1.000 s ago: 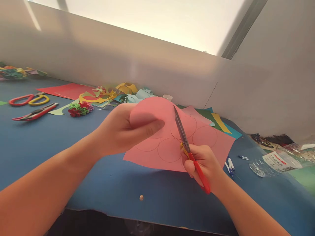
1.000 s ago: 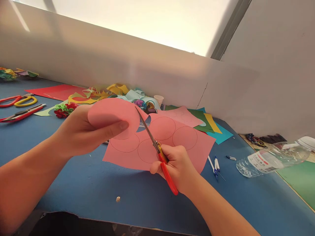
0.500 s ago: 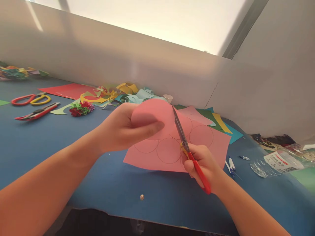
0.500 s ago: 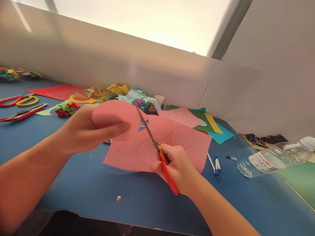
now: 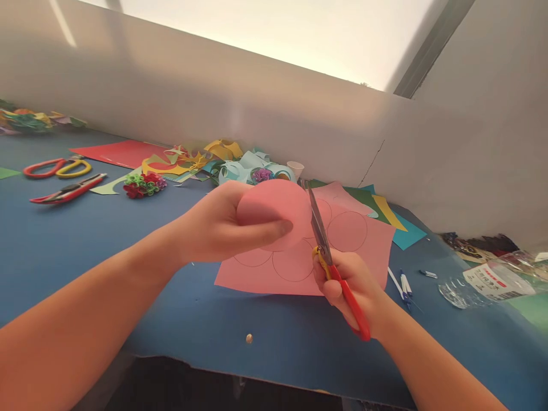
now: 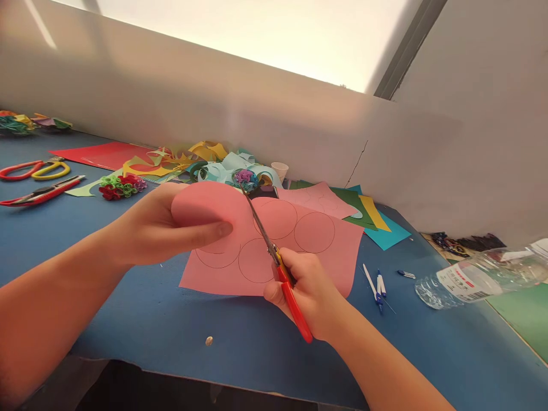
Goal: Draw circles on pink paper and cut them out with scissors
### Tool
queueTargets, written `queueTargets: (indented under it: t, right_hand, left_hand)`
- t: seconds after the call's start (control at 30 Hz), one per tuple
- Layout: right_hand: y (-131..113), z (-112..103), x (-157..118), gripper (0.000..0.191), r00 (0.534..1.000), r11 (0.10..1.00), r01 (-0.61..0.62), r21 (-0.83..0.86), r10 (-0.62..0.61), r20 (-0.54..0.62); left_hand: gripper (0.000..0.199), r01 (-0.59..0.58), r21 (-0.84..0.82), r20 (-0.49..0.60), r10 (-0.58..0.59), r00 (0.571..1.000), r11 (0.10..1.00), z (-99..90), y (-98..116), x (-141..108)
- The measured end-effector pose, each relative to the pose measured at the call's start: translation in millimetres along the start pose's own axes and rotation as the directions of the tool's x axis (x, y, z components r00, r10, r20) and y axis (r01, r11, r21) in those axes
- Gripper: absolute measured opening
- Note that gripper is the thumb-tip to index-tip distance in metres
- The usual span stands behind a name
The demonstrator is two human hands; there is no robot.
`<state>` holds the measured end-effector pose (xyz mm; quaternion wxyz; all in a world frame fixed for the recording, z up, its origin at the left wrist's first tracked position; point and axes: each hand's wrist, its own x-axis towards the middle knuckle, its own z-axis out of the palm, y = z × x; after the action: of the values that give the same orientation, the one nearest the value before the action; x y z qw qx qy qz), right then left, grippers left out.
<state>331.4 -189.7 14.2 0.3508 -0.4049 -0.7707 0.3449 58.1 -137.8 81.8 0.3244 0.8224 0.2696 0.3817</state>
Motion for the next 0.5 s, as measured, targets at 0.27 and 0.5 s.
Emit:
queueTargets:
  t: [0.27,0.5]
  right_hand:
    - [4.0,4.8,-0.1,0.075,0.999,0.996,-0.04,0.083,0.043,-0.033]
    - [3.4,5.4,0.3,0.075,0.997,0.986,-0.072,0.152,0.077,-0.027]
  left_hand:
    - [0.042,0.016,-0.075,0.038,-0.013,0.999,0.997,2.6,-0.4,0.0]
    - [0.041,0.032,-0.076,-0.015,-0.033,0.999,0.997,2.4,-2.3,-1.0]
